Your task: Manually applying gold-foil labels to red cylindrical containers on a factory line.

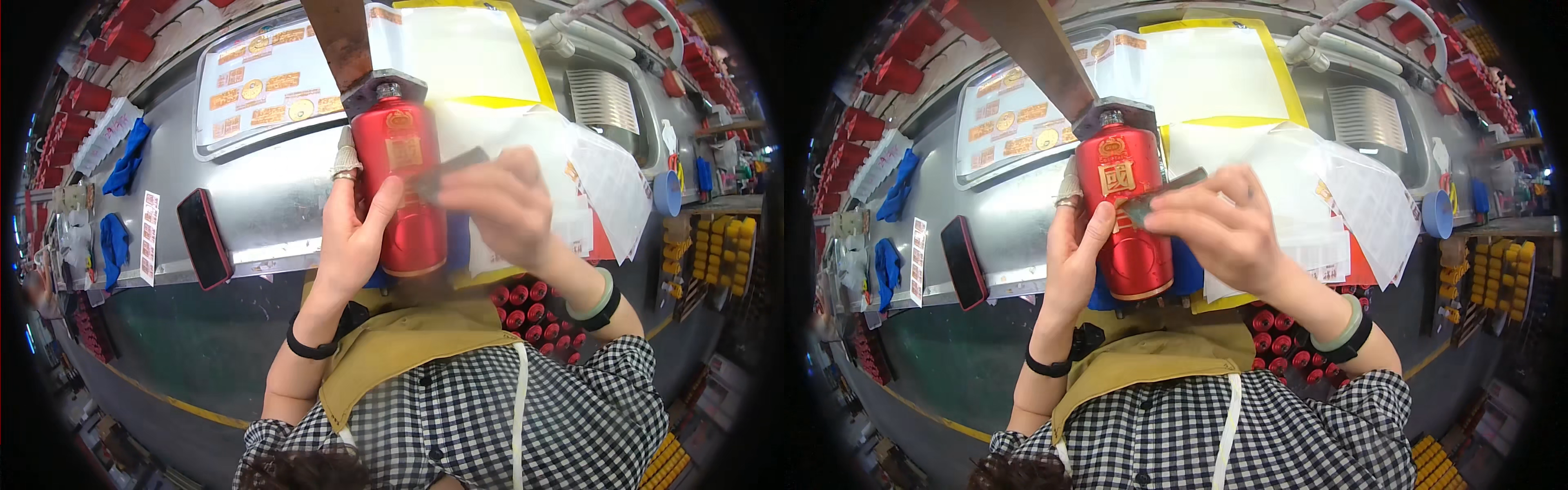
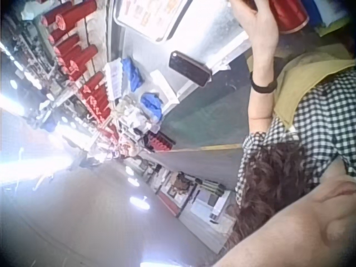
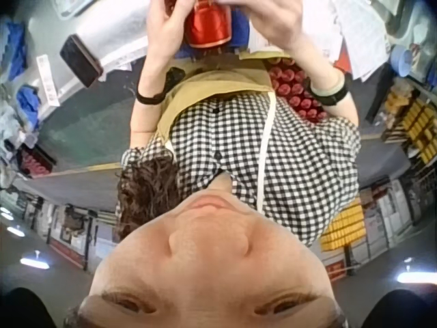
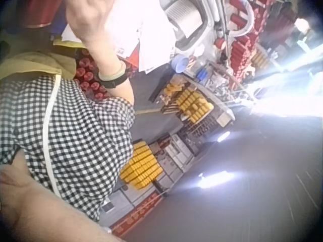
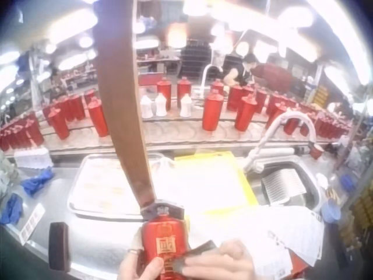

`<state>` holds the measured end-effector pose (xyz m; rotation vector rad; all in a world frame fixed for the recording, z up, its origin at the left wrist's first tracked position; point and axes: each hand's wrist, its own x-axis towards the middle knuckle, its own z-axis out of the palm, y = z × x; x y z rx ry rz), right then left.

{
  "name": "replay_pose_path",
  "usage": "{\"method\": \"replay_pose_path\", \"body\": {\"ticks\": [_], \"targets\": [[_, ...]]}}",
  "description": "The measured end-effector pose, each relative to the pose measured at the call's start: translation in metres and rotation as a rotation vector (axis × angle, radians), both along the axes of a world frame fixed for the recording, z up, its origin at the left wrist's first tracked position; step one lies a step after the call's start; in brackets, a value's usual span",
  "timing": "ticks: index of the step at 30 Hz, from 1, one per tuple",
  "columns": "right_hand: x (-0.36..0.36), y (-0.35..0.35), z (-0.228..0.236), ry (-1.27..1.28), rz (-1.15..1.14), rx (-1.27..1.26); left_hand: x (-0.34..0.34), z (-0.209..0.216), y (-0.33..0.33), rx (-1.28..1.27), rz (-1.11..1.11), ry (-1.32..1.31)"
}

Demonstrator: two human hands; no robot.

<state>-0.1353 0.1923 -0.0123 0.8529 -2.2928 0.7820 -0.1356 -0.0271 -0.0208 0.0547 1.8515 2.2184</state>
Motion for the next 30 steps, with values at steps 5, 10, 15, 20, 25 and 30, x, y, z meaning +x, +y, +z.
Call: {"method": "replay_pose_path", "body": {"ticks": [5, 10, 15, 20, 25, 30], "targets": [[0.016, -0.002, 0.010, -0.015, 0.231, 0.042, 0.001, -0.002, -0.002, 0.044, 0.013, -0.024], [-0.021, -0.024, 0.042, -0.026, 0.143, 0.171, -0.003, -0.013, -0.009, 0.123, -0.038, -0.050], [-0.069, -0.049, 0.042, -0.028, 0.055, 0.235, -0.005, -0.007, -0.012, 0.158, -0.071, -0.135], [-0.107, -0.033, 0.057, 0.244, 0.002, 0.275, -0.009, -0.006, -0.008, 0.124, -0.014, -0.177], [-0.040, -0.017, -0.004, 0.344, 0.239, 0.157, -0.017, -0.009, -0.005, 0.223, 0.004, -0.190], [0.003, -0.030, 0.024, 0.041, 0.381, -0.013, -0.022, -0.008, 0.002, 0.314, 0.037, -0.268]]}}
